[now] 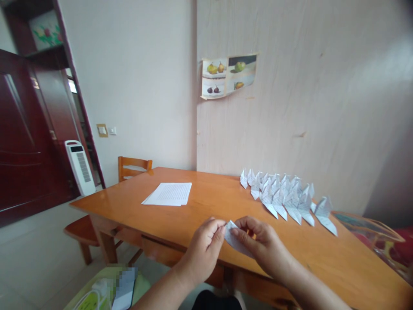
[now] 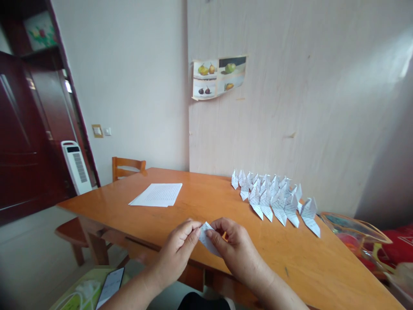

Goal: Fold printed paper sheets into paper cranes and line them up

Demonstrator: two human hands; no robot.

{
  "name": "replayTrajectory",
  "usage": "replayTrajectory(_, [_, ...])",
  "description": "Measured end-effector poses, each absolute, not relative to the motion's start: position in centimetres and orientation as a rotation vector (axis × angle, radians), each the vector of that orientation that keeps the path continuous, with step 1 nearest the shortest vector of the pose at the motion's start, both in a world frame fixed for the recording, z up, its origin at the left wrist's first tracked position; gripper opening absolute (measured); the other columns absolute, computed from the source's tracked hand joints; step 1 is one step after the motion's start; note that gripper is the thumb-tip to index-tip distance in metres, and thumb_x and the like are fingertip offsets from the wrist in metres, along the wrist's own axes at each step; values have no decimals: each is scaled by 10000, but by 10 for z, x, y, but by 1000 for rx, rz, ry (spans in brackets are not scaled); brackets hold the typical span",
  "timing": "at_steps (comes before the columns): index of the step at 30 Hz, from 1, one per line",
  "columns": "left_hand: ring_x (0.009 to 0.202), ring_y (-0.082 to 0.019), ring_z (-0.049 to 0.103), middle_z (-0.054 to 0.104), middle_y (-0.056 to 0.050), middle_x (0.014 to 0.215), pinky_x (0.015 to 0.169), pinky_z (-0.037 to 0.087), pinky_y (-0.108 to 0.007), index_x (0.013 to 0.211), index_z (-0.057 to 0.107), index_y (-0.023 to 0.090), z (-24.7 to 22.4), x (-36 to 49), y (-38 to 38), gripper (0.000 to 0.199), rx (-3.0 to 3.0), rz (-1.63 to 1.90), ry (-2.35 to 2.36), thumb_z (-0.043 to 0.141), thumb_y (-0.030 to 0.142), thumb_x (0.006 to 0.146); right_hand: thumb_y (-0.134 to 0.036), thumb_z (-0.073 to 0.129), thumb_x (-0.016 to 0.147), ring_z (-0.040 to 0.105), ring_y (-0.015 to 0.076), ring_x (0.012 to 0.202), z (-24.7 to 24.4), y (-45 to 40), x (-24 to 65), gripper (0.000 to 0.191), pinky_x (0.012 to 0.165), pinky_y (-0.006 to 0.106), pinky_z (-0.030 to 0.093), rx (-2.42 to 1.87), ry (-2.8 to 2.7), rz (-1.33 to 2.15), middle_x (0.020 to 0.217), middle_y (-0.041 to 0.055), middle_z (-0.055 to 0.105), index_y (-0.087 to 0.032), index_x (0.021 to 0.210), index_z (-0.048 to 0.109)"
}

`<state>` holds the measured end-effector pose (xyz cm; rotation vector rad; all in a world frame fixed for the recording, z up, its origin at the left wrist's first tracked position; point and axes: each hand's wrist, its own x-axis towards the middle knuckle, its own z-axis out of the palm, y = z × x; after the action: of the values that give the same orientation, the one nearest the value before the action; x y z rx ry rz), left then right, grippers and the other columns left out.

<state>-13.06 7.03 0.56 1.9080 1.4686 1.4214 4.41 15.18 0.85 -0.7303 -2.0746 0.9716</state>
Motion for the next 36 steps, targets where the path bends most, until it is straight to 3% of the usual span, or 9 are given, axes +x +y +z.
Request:
replayTrajectory(9, [844,-160,560,564,-30,880,767,440,-263,1020,696,192,1,-121,41,283,1814,1486,1321,483,377,1011,-363,594,945,590,141,727,11,112,57,183,666,262,445,-647,-2102,995,797,3,667,-221,893,696])
replayTrajectory(16, [768,-150,532,547,-17,795,722,415,-262,855,684,172,-1,-117,27,293,1765,1576,1326,533,387,985,-397,584,952,592,142,712,8,97,58,230,653,266,440,-656,-2119,978,783,15,672,-202,892,691])
replayTrajectory(25, [733,-146,525,564,-11,768,699,410,-253,803,621,171,-1,-113,22,280,1679,1690,1391,556,390,965,-423,512,979,580,170,706,17,81,51,329,663,311,415,-695,-2194,620,736,39,656,-193,816,680])
replayTrajectory(31, [704,-146,506,579,-9,743,675,414,-249,854,622,168,-5,-117,23,305,1510,1649,1307,550,446,958,-505,468,989,612,181,776,18,85,60,380,685,299,449,-686,-2070,986,837,48,685,-204,904,684])
replayTrajectory(36, [701,-148,507,596,-17,744,672,419,-248,859,642,158,-5,-118,23,313,1459,1647,1262,579,455,938,-549,422,999,577,168,747,19,79,63,432,647,282,423,-687,-2109,1092,816,39,657,-201,887,653])
